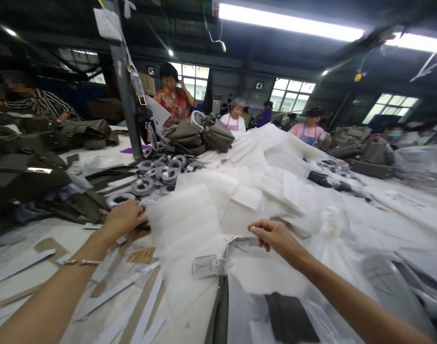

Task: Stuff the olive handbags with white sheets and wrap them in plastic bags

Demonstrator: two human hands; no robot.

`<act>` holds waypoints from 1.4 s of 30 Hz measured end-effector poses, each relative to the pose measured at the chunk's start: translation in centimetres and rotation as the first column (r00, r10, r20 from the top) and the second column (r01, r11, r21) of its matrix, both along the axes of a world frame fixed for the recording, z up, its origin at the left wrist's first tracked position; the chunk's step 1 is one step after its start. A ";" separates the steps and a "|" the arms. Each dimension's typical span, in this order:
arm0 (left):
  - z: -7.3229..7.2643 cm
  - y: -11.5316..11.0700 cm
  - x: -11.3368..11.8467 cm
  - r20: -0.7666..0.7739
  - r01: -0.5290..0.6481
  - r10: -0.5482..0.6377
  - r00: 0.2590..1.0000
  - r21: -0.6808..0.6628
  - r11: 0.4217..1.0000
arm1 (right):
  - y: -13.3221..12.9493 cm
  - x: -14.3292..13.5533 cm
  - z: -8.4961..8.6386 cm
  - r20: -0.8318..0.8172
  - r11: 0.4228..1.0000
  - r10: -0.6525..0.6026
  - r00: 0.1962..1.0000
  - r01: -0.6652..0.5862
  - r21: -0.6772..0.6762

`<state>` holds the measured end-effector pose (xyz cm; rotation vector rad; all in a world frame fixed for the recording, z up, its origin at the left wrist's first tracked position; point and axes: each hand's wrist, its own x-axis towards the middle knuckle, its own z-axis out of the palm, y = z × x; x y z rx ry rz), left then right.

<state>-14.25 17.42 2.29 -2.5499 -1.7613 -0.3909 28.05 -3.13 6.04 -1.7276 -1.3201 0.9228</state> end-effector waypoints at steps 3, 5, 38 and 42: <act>-0.5 -0.5 -1.1 -0.018 -0.001 0.001 1.000 0.037 0.999 | -1.9 3.8 1.0 0.009 0.997 -0.072 0.997 0.071 0.035; -0.2 -1.4 -1.1 -0.006 -0.041 0.042 0.999 0.097 0.994 | -3.0 6.0 1.1 0.039 0.994 -0.103 0.994 0.102 0.036; 2.7 -15.5 16.9 -0.031 0.639 -0.686 0.727 -0.335 0.693 | -4.5 5.6 -1.8 0.649 0.979 0.171 0.741 -0.203 -0.027; 2.0 -15.1 15.2 -0.063 0.511 -0.543 0.838 -0.263 0.819 | -3.1 3.4 -3.0 0.725 0.870 0.356 0.590 -0.492 -0.027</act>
